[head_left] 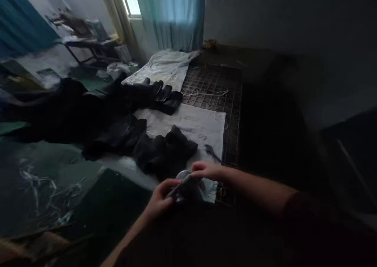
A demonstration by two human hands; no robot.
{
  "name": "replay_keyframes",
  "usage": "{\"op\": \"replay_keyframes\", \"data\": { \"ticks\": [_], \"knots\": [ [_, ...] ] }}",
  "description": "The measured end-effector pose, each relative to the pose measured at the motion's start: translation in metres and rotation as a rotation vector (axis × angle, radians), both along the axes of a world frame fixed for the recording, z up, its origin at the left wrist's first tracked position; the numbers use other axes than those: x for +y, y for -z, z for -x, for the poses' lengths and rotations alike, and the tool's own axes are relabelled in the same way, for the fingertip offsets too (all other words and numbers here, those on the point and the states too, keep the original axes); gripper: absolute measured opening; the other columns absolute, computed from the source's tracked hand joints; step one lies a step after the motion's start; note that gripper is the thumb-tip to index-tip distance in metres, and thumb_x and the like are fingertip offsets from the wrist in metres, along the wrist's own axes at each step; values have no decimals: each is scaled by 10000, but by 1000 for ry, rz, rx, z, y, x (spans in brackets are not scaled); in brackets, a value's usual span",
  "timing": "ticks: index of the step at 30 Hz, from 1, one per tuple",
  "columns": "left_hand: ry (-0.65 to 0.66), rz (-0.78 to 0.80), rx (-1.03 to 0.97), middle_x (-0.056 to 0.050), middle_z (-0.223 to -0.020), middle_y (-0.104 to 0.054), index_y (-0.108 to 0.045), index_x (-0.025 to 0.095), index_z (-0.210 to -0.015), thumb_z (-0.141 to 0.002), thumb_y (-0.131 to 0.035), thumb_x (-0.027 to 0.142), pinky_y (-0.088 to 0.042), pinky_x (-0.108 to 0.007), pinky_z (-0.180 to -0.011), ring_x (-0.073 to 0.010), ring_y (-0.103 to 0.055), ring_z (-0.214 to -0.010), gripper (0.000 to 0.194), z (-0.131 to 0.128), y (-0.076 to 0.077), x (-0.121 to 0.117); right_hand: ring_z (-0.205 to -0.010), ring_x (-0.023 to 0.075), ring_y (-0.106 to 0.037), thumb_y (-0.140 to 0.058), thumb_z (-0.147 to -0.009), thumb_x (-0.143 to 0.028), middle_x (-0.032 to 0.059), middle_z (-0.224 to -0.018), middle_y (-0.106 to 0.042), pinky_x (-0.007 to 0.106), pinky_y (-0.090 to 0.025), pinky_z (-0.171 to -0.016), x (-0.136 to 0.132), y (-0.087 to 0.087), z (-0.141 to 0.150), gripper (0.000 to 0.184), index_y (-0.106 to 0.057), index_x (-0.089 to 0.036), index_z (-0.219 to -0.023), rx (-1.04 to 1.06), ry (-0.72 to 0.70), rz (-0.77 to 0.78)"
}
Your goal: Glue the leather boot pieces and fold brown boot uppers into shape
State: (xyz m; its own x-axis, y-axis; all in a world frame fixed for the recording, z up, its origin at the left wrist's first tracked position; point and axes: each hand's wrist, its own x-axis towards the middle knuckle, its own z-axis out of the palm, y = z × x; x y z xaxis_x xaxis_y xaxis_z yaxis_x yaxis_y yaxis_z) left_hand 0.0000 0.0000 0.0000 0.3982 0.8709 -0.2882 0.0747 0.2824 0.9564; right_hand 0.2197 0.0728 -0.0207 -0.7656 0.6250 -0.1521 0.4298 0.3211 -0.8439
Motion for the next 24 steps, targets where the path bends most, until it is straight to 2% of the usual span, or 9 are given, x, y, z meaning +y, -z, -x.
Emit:
{"op": "replay_keyframes", "data": {
  "ticks": [3,6,9,13,19,21,24],
  "knots": [
    [-2,22,-1,-66,-1081,-626,-615,181,-1031,-642,-643,296,-386,-359,-887,-275,-543,-1014,406,0,0,-1,-698,130,-544,-553,-798,-168,27,-750,-594,238,-449,-632,5,-12,-9,50,-579,-128,-786,41,-25,-31],
    [-12,26,6,-72,-1077,-627,-616,172,-1024,-632,-638,296,-389,-362,-879,-276,-547,-1003,411,-1,-2,-1,-812,167,-544,-576,-766,-129,63,-885,-621,295,-418,-744,9,-29,-10,87,-623,-145,-837,-30,-116,-238],
    [-29,19,38,-64,-1039,-641,-620,172,-1006,-617,-620,258,-401,-355,-856,-262,-560,-965,399,-5,-5,2,-817,188,-543,-546,-786,-135,78,-938,-627,329,-384,-742,10,-46,-4,139,-640,-148,-887,-233,-235,-525],
    [-41,17,85,-52,-982,-656,-629,172,-980,-579,-585,185,-413,-339,-839,-245,-570,-930,403,-10,-11,5,-750,191,-515,-511,-786,-115,64,-785,-609,336,-335,-697,5,-56,2,114,-622,-122,-759,-383,-313,-753],
    [-76,12,88,-53,-939,-659,-624,161,-955,-590,-610,211,-434,-330,-819,-236,-578,-898,368,-14,-10,5,-708,184,-470,-391,-859,-94,59,-722,-589,337,-278,-682,-4,-39,2,264,-608,-138,-716,-299,-193,-1021],
    [-91,-6,89,-47,-921,-659,-624,161,-949,-591,-615,216,-437,-322,-809,-227,-579,-881,363,-15,-10,6,-717,185,-466,-404,-857,-96,57,-728,-595,340,-271,-694,-5,-38,2,255,-614,-143,-720,-303,-135,-1026],
    [-89,-25,92,-46,-892,-660,-627,155,-926,-598,-619,232,-443,-308,-781,-219,-583,-853,337,-17,-11,6,-800,204,-476,-461,-843,-127,60,-790,-608,355,-266,-728,-6,-45,2,191,-626,-148,-750,-382,-54,-923]
  ]
}}
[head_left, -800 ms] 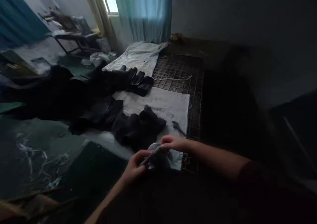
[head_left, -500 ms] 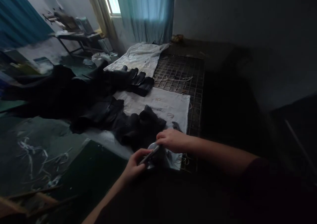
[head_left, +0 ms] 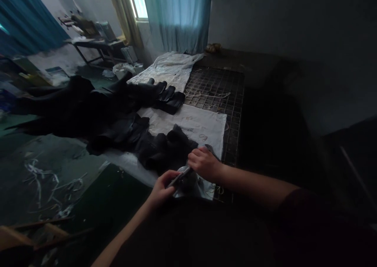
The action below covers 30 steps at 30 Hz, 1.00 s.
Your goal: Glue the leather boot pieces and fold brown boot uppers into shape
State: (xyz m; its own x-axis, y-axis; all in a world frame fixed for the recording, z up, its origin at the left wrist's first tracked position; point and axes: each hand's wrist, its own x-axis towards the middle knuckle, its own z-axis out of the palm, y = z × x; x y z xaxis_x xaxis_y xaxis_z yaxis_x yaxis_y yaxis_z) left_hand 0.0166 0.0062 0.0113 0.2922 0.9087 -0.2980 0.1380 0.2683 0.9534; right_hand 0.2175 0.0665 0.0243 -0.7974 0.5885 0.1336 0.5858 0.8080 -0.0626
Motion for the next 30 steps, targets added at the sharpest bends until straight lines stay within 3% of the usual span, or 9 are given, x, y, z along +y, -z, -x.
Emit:
{"op": "replay_keyframes", "data": {
  "ticks": [5,9,14,19,25,30],
  "knots": [
    [36,-3,-1,-48,-917,-660,-625,156,-948,-607,-625,226,-442,-308,-794,-220,-587,-868,348,2,1,-1,-880,214,-473,-505,-819,-137,61,-824,-616,356,-275,-761,1,-15,0,162,-639,-133,-727,-107,-45,184],
    [46,-7,-1,-50,-925,-660,-624,156,-957,-608,-621,226,-443,-309,-787,-217,-588,-858,356,4,5,-3,-924,215,-466,-487,-830,-145,62,-864,-617,355,-277,-782,1,-11,2,149,-629,-134,-786,-63,-52,172],
    [18,-1,-22,-48,-888,-661,-623,151,-911,-598,-629,245,-448,-300,-765,-215,-588,-845,327,3,3,-1,-972,227,-462,-442,-863,-158,79,-954,-614,382,-252,-832,1,-11,4,198,-637,-140,-832,-66,54,162],
    [26,8,-33,-45,-888,-662,-616,151,-914,-586,-618,218,-450,-306,-773,-213,-591,-846,334,1,1,1,-919,224,-475,-495,-803,-124,80,-852,-617,374,-263,-809,0,-19,6,148,-640,-120,-774,-124,-7,191],
    [-1,41,-24,-46,-877,-661,-617,151,-903,-591,-628,226,-447,-305,-778,-213,-588,-851,322,-2,-4,1,-967,223,-468,-471,-837,-148,80,-971,-617,386,-240,-844,1,-7,3,169,-637,-143,-811,-14,104,134],
    [-7,39,-40,-41,-859,-664,-621,154,-882,-569,-631,228,-452,-303,-763,-210,-591,-829,321,-4,-6,2,-981,222,-467,-467,-839,-130,76,-914,-625,379,-242,-850,-2,-8,4,185,-642,-138,-779,-43,63,150]
  ]
}}
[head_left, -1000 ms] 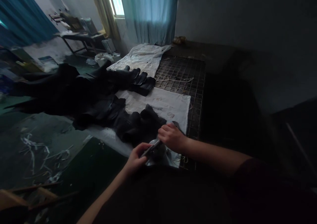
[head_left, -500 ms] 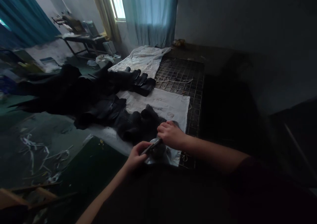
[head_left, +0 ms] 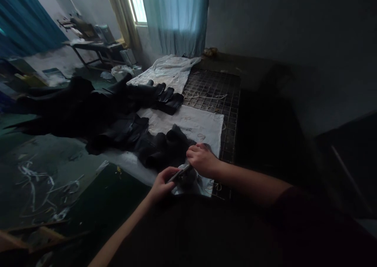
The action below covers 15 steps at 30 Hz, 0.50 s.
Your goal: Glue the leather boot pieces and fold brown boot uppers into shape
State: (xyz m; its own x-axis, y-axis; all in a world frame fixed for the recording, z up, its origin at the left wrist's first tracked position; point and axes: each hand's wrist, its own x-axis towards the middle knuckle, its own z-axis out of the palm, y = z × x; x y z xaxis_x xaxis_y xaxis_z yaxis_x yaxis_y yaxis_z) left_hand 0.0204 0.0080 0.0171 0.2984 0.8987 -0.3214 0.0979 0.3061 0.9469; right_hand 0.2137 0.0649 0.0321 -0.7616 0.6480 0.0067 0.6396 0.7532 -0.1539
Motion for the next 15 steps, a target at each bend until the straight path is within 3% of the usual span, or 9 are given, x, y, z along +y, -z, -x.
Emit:
{"op": "replay_keyframes", "data": {
  "ticks": [6,9,12,15],
  "knots": [
    [-5,-16,21,-48,-867,-666,-629,152,-885,-573,-635,239,-455,-310,-769,-219,-592,-838,324,1,2,0,-1033,242,-446,-491,-832,-159,95,-1103,-587,410,-228,-873,0,0,1,163,-652,-144,-823,10,53,-6],
    [13,-40,26,-47,-877,-669,-634,156,-895,-589,-623,235,-460,-324,-780,-224,-595,-846,316,1,2,-2,-1015,236,-457,-508,-811,-141,86,-1002,-616,403,-240,-867,0,-1,2,153,-654,-138,-764,-11,-4,41],
    [-3,-58,6,-58,-904,-676,-636,146,-917,-600,-620,230,-463,-333,-793,-230,-601,-864,329,0,4,-5,-994,230,-463,-472,-829,-123,90,-914,-620,393,-247,-877,-1,0,3,175,-646,-123,-805,-10,1,-25],
    [-57,-67,1,-68,-907,-682,-638,133,-918,-600,-629,228,-466,-335,-797,-235,-606,-874,333,-3,8,-8,-1010,223,-461,-452,-850,-132,88,-968,-622,398,-226,-920,0,3,1,194,-645,-145,-837,22,25,-88]
  ]
}}
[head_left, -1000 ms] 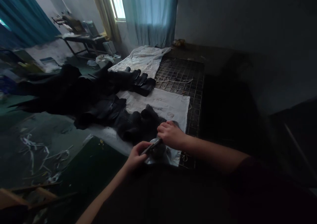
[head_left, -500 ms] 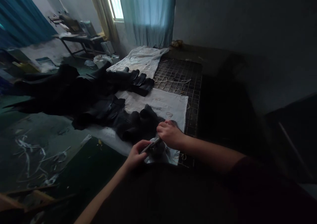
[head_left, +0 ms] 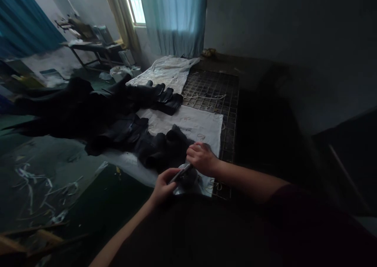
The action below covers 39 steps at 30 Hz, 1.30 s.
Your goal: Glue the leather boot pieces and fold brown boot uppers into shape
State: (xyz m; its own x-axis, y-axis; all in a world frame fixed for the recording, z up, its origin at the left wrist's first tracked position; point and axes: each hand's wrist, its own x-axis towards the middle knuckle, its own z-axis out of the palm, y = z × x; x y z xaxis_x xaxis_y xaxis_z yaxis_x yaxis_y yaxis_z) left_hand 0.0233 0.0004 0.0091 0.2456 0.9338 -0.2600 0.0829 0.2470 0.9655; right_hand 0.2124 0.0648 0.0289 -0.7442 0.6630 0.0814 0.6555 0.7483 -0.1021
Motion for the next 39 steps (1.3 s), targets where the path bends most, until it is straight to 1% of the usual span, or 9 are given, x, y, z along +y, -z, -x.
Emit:
{"op": "replay_keyframes", "data": {
  "ticks": [4,7,10,15,20,25,31,36,39],
  "knots": [
    [-32,-16,-3,-61,-914,-681,-637,137,-927,-608,-617,223,-466,-341,-808,-232,-606,-876,331,-3,4,-3,-1100,242,-423,-498,-826,-146,84,-1161,-572,441,-174,-970,2,0,-4,166,-661,-164,-801,3,-41,21],
    [-7,-37,9,-54,-914,-679,-636,144,-937,-603,-595,204,-469,-343,-803,-230,-605,-868,342,-4,5,-3,-1074,234,-442,-471,-823,-105,86,-1020,-621,427,-181,-978,2,-1,-3,193,-660,-135,-796,-36,-91,20],
    [5,-52,25,-46,-913,-677,-632,147,-933,-591,-571,180,-463,-343,-817,-227,-600,-878,349,-4,5,-1,-1020,220,-474,-439,-840,-95,84,-935,-633,405,-207,-970,2,0,-2,214,-650,-130,-843,-18,-25,-20],
    [22,-47,30,-46,-912,-675,-624,146,-944,-606,-562,188,-461,-337,-809,-224,-600,-871,346,-3,5,0,-1117,249,-424,-500,-823,-150,99,-1179,-569,451,-183,-974,1,2,-4,163,-662,-164,-808,9,4,12],
    [26,-40,26,-52,-920,-673,-622,147,-949,-607,-573,184,-457,-331,-808,-227,-596,-883,347,-3,5,-1,-1072,221,-463,-455,-839,-109,84,-998,-635,415,-201,-980,1,4,-3,199,-650,-145,-848,4,18,8],
    [36,-43,38,-51,-924,-670,-621,152,-946,-611,-578,216,-456,-341,-810,-231,-593,-885,344,-3,4,0,-1147,256,-418,-527,-798,-147,98,-1206,-553,478,-185,-986,0,3,-5,140,-662,-172,-826,19,29,56],
    [33,-4,28,-52,-912,-664,-622,151,-935,-587,-587,209,-445,-341,-823,-229,-587,-885,354,-4,3,2,-1101,218,-460,-439,-842,-91,85,-1033,-635,425,-189,-1006,1,8,-6,218,-648,-151,-863,43,23,-34],
    [34,9,19,-61,-937,-660,-618,148,-937,-575,-583,213,-436,-352,-845,-238,-583,-912,370,-5,1,5,-1162,259,-417,-507,-812,-143,102,-1248,-532,487,-172,-1004,3,5,-11,151,-657,-160,-809,17,-5,-11],
    [48,7,25,-66,-940,-661,-615,147,-941,-584,-595,232,-437,-353,-847,-238,-585,-912,368,-6,-1,7,-1152,239,-431,-461,-828,-101,89,-1155,-596,468,-168,-1018,4,4,-11,210,-662,-154,-801,11,-35,-12]
  ]
}}
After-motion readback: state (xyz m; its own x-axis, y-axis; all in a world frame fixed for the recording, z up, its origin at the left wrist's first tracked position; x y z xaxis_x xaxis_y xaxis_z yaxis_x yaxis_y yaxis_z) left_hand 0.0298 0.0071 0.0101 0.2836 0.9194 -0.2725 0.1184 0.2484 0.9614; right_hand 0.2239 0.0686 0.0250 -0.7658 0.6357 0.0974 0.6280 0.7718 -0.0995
